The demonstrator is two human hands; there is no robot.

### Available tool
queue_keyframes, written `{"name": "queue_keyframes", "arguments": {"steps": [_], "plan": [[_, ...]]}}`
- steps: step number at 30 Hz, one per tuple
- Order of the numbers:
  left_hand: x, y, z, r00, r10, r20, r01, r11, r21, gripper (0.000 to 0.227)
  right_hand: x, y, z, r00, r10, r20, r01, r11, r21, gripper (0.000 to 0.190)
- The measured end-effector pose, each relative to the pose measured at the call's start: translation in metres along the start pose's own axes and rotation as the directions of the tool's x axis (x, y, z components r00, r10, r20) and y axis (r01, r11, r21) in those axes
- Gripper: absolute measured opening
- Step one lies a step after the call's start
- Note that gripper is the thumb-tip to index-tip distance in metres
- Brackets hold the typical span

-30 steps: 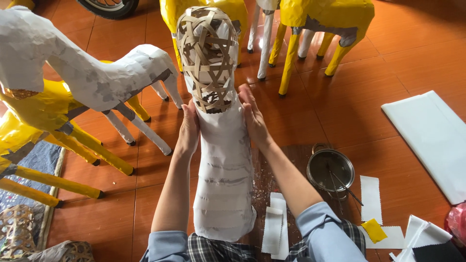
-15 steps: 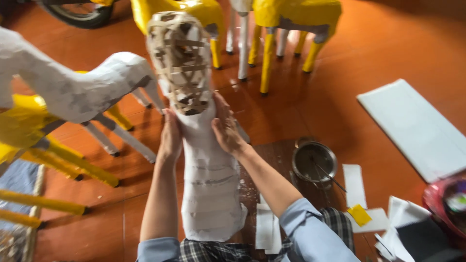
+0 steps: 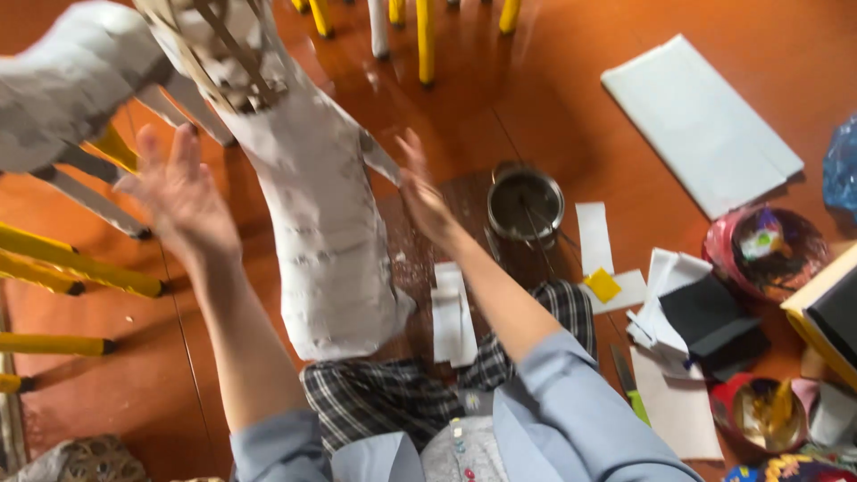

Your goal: Applying paper strips and glue to a bamboo frame to create a paper horse.

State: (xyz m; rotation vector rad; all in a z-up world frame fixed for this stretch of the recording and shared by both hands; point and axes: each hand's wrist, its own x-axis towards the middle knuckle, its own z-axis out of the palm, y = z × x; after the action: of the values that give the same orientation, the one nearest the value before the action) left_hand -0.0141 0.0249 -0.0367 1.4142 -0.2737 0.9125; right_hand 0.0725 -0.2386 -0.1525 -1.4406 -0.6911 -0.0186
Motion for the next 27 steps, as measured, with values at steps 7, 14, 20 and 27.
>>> {"name": "queue_keyframes", "arguments": {"steps": [7,14,20,27], "plan": [[-0.236,0.047,0.051,0.819,-0.463,0.339,0.544,0.814,-0.205,0.051,-0.329,0.137,-0.031,0.724,0.689,-0.036,-0.681,0.721,0.127,0.026],[-0.496,-0.114,0.046,0.117,-0.979,0.169,0.983,0.09,-0.157,0.026,-0.374,0.119,-0.021,0.646,0.763,0.019,-0.626,0.543,-0.559,0.007],[-0.488,-0.129,0.035,0.192,-0.974,-0.125,0.931,0.14,0.339,0.025,-0.368,0.148,-0.015,0.824,0.461,0.33,-0.09,0.681,-0.726,0.016],[-0.501,-0.145,0.042,0.238,-0.942,-0.237,0.968,0.211,0.132,0.026,-0.373,0.188,-0.001,0.874,0.308,0.376,0.247,0.385,-0.889,0.015]]}}
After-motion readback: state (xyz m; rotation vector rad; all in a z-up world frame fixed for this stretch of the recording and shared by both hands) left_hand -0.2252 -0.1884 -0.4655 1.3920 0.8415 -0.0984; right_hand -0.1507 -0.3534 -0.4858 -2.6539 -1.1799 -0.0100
